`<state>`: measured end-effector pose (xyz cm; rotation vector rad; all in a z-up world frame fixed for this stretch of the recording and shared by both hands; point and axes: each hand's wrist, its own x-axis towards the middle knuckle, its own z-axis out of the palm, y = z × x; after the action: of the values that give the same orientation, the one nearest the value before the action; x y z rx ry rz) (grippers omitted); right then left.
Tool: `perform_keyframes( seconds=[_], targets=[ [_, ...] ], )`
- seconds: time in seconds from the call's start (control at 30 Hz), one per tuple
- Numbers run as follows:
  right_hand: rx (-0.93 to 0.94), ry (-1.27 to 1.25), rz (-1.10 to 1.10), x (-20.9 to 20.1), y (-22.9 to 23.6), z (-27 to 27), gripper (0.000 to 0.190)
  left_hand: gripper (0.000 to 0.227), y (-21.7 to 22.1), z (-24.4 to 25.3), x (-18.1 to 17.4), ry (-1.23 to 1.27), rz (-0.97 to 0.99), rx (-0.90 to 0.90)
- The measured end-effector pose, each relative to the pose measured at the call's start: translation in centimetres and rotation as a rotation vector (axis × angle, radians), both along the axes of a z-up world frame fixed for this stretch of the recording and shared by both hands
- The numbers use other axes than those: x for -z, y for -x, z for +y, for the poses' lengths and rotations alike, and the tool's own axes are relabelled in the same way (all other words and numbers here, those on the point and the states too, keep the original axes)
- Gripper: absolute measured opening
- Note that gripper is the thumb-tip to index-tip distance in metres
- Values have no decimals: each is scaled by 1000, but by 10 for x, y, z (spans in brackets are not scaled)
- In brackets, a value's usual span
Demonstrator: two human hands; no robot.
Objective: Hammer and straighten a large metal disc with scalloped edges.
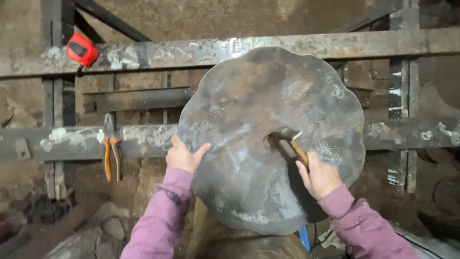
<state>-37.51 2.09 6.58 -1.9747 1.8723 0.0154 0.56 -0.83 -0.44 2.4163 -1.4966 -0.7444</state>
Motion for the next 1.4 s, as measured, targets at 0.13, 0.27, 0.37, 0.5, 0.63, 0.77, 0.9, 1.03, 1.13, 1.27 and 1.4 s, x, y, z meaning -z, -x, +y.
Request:
perform_keyframes(
  seconds=[0.13, 0.27, 0.37, 0.5, 0.63, 0.77, 0.9, 1.03, 1.13, 1.27, 1.4],
  targets=[
    [21, 56, -58, -33, -7, 5, 32, 107, 0, 9, 7, 19, -29, 6],
    [22, 29, -44, -14, -3, 13, 31, 97, 1, 12, 1, -60, 16, -22],
    [27, -54, 56, -7, 1, 5, 28, 102, -1, 2, 4, -8, 10, -11],
    [13, -43, 89, -25, -3, 13, 30, 106, -2, 10, 9, -43, -2, -1],
    [21, 85, -33, -23, -1, 21, 32, 101, 1, 0, -4, -89, 12, -13],
    [25, 8, 27, 14, 20, 27, 28, 98, -3, 2, 6, -44, 22, -14],
    [4, -73, 139, -9, 12, 32, 30, 105, 2, 12, -6, -77, -28, 1],
    [17, 30, 72, -33, 2, 26, 32, 114, 13, 9, -31, 101, -27, 42],
    [43, 64, 43, -23, 8, 33, 33, 119, 45, -3, -84, 392, -274, 431],
    [29, 40, 20, -15, 11, 38, 33, 122, 104, -10, -75, 253, -55, 603],
    [30, 30, 25, -26, 7, 33, 33, 131, 134, -25, -52, 59, -103, 690]
  ],
)
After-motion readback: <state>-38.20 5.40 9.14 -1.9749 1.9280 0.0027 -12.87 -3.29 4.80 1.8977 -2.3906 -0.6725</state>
